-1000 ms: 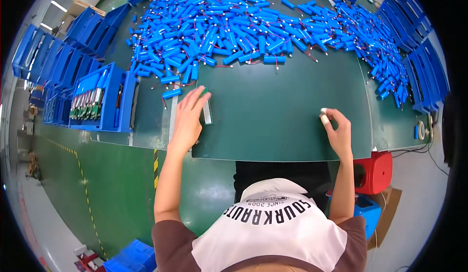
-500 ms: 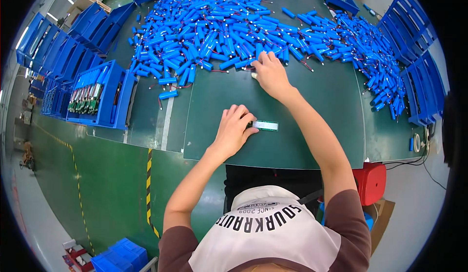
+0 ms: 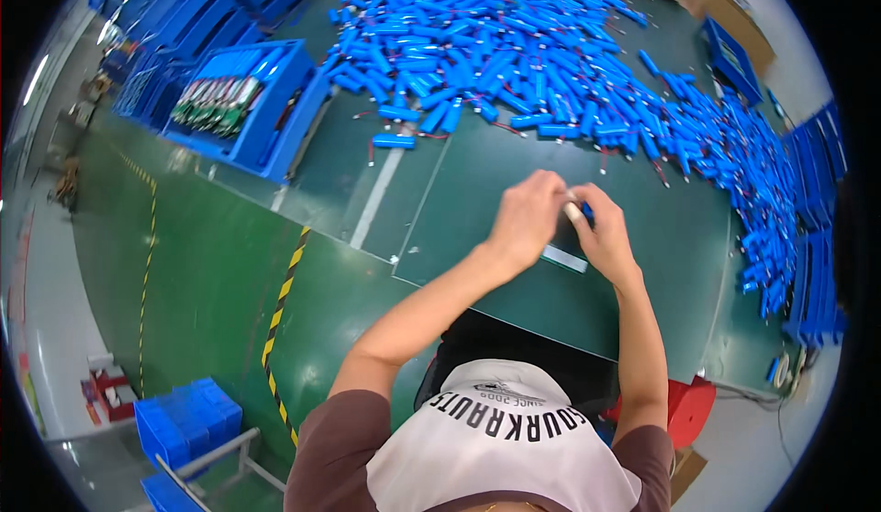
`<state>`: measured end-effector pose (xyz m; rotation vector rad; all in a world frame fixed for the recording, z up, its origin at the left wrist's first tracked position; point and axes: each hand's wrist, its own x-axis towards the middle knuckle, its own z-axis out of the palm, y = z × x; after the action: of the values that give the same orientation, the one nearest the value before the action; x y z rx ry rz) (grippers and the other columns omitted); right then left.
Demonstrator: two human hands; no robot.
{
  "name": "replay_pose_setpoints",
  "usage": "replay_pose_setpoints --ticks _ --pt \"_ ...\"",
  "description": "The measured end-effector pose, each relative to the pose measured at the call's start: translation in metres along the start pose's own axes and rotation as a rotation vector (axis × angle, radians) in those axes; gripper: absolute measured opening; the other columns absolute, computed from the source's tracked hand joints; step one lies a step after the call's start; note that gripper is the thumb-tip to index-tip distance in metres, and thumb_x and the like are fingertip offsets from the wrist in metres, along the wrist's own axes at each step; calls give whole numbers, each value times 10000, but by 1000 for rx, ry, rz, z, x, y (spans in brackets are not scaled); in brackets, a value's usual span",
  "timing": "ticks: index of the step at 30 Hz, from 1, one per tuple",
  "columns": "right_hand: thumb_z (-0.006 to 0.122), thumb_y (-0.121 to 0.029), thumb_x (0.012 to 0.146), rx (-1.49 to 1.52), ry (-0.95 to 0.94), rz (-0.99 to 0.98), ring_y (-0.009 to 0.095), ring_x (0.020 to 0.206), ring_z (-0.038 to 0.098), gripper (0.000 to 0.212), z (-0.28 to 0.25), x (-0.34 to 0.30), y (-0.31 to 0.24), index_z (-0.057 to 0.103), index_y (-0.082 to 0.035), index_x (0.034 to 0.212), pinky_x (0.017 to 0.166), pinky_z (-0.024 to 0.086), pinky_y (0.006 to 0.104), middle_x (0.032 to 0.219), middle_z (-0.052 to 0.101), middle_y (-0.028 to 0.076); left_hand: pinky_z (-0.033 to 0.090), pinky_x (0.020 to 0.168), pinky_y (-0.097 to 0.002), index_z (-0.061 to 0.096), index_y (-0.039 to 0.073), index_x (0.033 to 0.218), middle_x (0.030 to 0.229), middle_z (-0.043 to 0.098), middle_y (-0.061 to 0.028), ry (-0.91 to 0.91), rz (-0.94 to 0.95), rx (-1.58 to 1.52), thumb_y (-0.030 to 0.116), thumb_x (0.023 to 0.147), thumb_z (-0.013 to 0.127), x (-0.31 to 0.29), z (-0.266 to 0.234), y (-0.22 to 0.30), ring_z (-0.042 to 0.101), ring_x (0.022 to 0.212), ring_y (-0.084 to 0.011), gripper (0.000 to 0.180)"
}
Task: The person connects battery packs to circuit boards by hand, places the assembled units into a blue crate, dumps additional circuit boards onto the table from a tray, and aligns new battery packs in a row.
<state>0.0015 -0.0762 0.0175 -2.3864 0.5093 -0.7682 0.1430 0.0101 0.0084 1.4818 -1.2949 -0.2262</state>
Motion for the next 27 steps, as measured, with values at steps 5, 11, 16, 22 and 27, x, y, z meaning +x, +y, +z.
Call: replay_pose_setpoints --ticks 5,11,16,22,27 --pt "644 -28 904 36 70 125 297 693 546 100 0 2 -6 625 2 998 655 466 366 814 558 144 532 724 -459 574 17 1063 989 626 -176 41 85 172 12 861 682 -10 6 3 645 880 -391 229" --pt "675 -43 840 81 -309 308 218 659 615 112 -20 1 -29 670 9 939 643 494 342 757 629 129 532 811 -398 692 14 1054 1109 662 -120 -107 -77 152 1 861 708 -42 -63 4 668 960 -325 193" --pt "644 -96 817 -88 -292 374 281 606 602 92 0 -11 -33 653 -17 862 574 431 406 648 619 92 476 842 -411 696 13 1077 1075 618 -75 -259 124 263 -2 810 737 -54 -49 1 591 1016 -273 271" --pt "657 -107 808 -128 -213 416 290 607 617 79 7 -16 -38 636 -31 821 549 445 410 671 633 98 477 832 -408 711 -3 1078 1048 589 -76 -256 194 360 14 810 737 -61 -44 1 584 1011 -272 270" --pt "657 -87 795 -304 -58 308 303 591 613 84 25 -24 -50 588 -44 777 534 464 416 687 623 97 472 811 -409 706 -28 1115 1065 608 -100 -253 196 350 -18 788 743 -64 -42 -1 578 1005 -289 329"
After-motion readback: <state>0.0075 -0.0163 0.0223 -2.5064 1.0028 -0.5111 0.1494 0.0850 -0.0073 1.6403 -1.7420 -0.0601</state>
